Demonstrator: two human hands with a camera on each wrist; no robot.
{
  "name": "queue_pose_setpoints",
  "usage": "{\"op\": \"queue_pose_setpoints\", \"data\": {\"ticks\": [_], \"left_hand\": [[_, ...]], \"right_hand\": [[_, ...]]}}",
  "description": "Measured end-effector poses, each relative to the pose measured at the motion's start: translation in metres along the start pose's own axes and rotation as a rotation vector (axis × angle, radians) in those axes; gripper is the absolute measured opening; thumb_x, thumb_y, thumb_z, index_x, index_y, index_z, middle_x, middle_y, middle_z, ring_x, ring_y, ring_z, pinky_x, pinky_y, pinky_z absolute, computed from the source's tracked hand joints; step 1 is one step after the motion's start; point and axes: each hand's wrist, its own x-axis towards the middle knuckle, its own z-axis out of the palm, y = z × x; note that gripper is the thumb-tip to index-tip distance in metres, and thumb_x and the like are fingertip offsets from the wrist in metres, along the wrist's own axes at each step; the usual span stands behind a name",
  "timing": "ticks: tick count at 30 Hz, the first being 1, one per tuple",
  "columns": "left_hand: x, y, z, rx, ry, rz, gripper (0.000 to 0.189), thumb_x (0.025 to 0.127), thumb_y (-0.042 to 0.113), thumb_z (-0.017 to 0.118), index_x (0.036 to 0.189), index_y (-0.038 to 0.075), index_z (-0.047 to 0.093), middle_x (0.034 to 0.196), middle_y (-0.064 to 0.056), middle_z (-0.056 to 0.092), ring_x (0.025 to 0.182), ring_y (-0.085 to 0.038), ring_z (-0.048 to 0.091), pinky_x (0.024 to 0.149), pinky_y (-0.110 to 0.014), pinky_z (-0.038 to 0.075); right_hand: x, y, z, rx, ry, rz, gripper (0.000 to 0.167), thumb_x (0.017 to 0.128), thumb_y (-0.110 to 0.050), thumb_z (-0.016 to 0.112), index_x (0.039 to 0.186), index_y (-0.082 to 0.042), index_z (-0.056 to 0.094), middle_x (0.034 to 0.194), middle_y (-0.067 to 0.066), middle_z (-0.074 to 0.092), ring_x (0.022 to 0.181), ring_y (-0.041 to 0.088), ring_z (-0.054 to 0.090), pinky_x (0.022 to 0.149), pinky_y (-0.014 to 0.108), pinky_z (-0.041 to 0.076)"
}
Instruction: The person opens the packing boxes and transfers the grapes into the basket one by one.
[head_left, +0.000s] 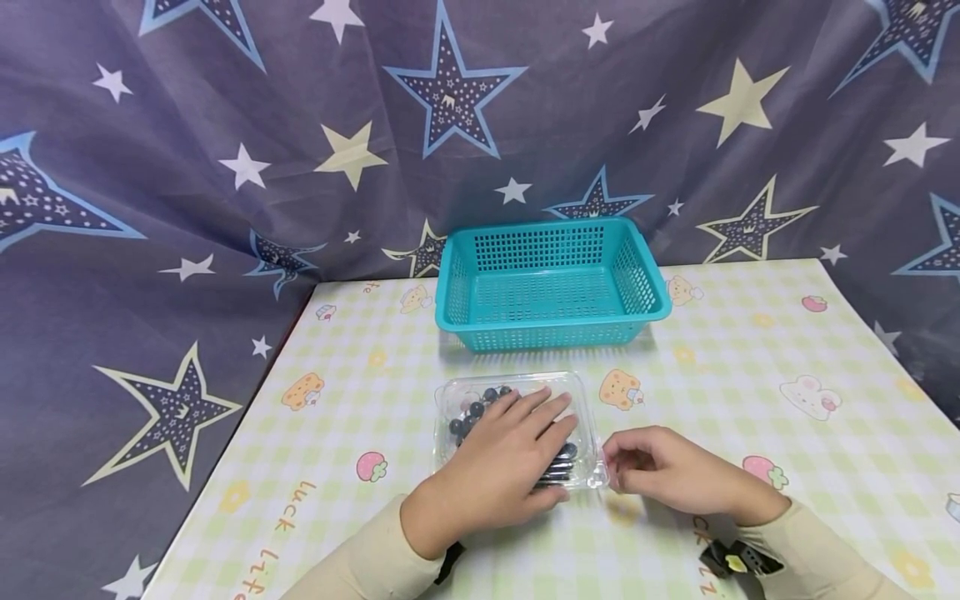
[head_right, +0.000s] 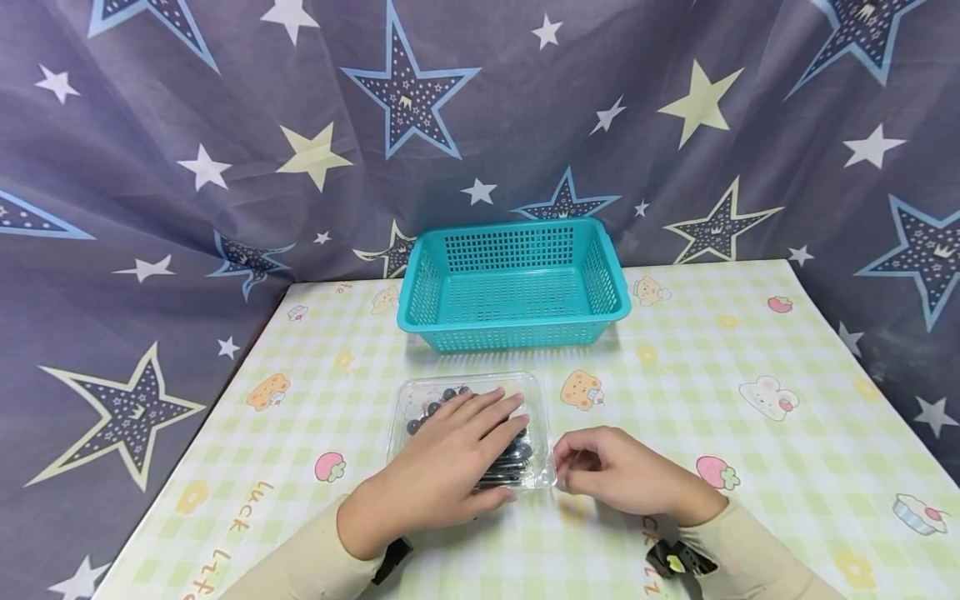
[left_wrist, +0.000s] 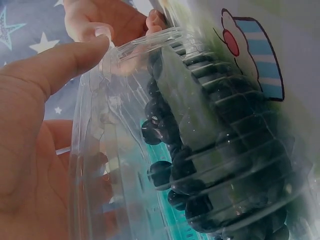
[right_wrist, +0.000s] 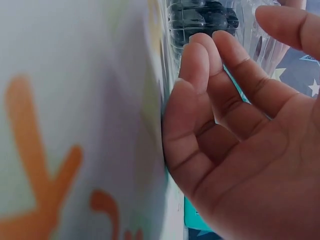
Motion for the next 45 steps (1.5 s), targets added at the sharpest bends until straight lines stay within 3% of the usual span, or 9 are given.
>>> {"op": "queue_pose_setpoints", "data": {"ticks": [12, 19, 34, 39, 45], "left_hand": [[0.003, 0.004, 0.002, 0.013, 0.041, 0.033, 0.073, 0.086, 0.057, 0.075, 0.145, 0.019, 0.057, 0.158, -0.004, 0.050, 0.147, -0.028, 0.046, 0.115, -0.049, 0.042], [0.004, 0.008, 0.005, 0.036, 0.087, 0.052, 0.068, 0.086, 0.055, 0.075, 0.142, 0.018, 0.060, 0.153, -0.003, 0.054, 0.144, -0.027, 0.049, 0.114, -0.046, 0.044], [0.007, 0.015, 0.009, 0.097, 0.190, 0.081, 0.054, 0.088, 0.054, 0.073, 0.130, 0.020, 0.064, 0.143, -0.001, 0.063, 0.134, -0.023, 0.057, 0.103, -0.040, 0.048], [0.007, 0.017, 0.009, 0.109, 0.202, 0.087, 0.051, 0.088, 0.053, 0.073, 0.128, 0.021, 0.065, 0.141, -0.001, 0.064, 0.132, -0.022, 0.059, 0.101, -0.039, 0.049], [0.008, 0.017, 0.012, 0.137, 0.261, 0.115, 0.046, 0.088, 0.052, 0.073, 0.123, 0.022, 0.068, 0.135, -0.001, 0.068, 0.127, -0.021, 0.063, 0.095, -0.037, 0.053]], "right_hand": [[-0.001, 0.004, -0.001, 0.039, -0.027, -0.005, 0.021, 0.095, 0.003, 0.060, 0.106, -0.011, 0.071, 0.090, 0.003, 0.070, 0.079, 0.007, 0.067, 0.074, 0.029, 0.059], [-0.001, 0.003, -0.001, 0.049, -0.038, 0.006, 0.018, 0.097, 0.001, 0.058, 0.102, -0.009, 0.072, 0.087, 0.019, 0.071, 0.077, 0.006, 0.064, 0.072, 0.028, 0.057], [0.000, 0.002, -0.001, 0.069, -0.045, 0.005, 0.013, 0.098, -0.003, 0.061, 0.098, -0.002, 0.073, 0.085, 0.025, 0.069, 0.076, 0.002, 0.060, 0.069, 0.025, 0.053], [0.000, 0.000, 0.000, 0.076, -0.036, 0.044, 0.013, 0.097, -0.006, 0.063, 0.095, -0.002, 0.075, 0.082, 0.020, 0.070, 0.074, 0.002, 0.058, 0.068, 0.024, 0.051], [0.000, -0.002, 0.000, 0.095, -0.024, 0.094, 0.013, 0.097, -0.009, 0.064, 0.095, -0.004, 0.076, 0.086, 0.012, 0.074, 0.073, 0.003, 0.058, 0.069, 0.024, 0.049]]}}
